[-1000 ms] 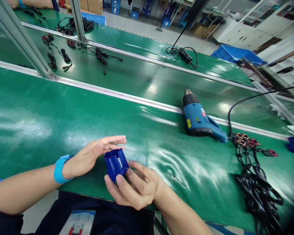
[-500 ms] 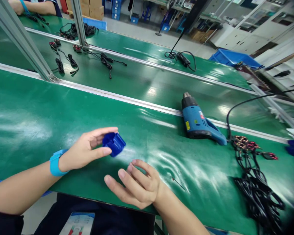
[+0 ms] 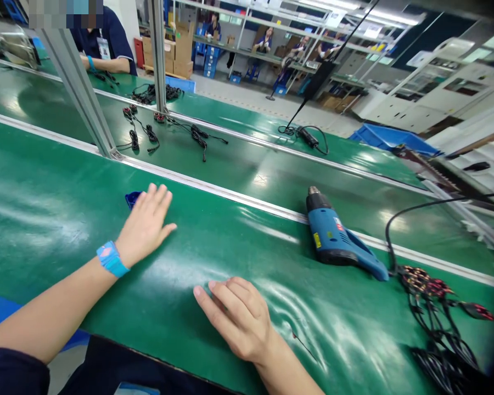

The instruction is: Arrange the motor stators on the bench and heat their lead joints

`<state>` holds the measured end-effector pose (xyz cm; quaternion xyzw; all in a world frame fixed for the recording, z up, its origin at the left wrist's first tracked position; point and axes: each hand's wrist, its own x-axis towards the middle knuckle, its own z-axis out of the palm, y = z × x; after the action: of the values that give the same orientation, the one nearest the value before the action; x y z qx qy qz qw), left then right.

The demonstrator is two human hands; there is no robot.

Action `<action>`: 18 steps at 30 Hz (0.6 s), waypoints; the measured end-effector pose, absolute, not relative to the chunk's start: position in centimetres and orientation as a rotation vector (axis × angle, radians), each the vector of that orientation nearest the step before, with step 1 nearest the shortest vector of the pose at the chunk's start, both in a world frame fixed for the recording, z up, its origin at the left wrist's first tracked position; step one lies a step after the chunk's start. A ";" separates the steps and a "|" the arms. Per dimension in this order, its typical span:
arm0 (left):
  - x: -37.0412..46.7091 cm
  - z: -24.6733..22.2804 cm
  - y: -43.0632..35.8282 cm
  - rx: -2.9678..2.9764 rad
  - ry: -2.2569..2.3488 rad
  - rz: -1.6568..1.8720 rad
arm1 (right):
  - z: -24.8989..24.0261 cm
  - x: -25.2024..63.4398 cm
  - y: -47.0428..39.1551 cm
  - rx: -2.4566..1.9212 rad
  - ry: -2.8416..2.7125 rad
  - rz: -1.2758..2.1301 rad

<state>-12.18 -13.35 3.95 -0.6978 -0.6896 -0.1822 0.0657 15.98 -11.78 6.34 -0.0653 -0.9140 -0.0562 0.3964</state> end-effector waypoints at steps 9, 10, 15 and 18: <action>-5.2 1.6 -15.8 -3.000 -1.795 -0.335 | 2.9 13.6 -6.7 -0.607 -2.298 0.468; -5.2 1.4 -16.0 -3.007 -1.791 -0.379 | 2.7 12.9 -4.6 -0.635 -2.342 0.483; -6.0 0.6 -16.2 -3.055 -1.699 -0.634 | 2.3 7.6 8.8 -0.921 -2.511 0.261; -6.3 0.1 -15.8 -3.050 -1.631 -0.605 | 2.3 4.0 15.8 -1.112 -2.476 0.164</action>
<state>-6.27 -15.83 0.07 -0.8539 -0.4566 -0.1694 -0.1837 4.04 15.75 2.30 -0.3998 -0.8903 0.0589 0.2098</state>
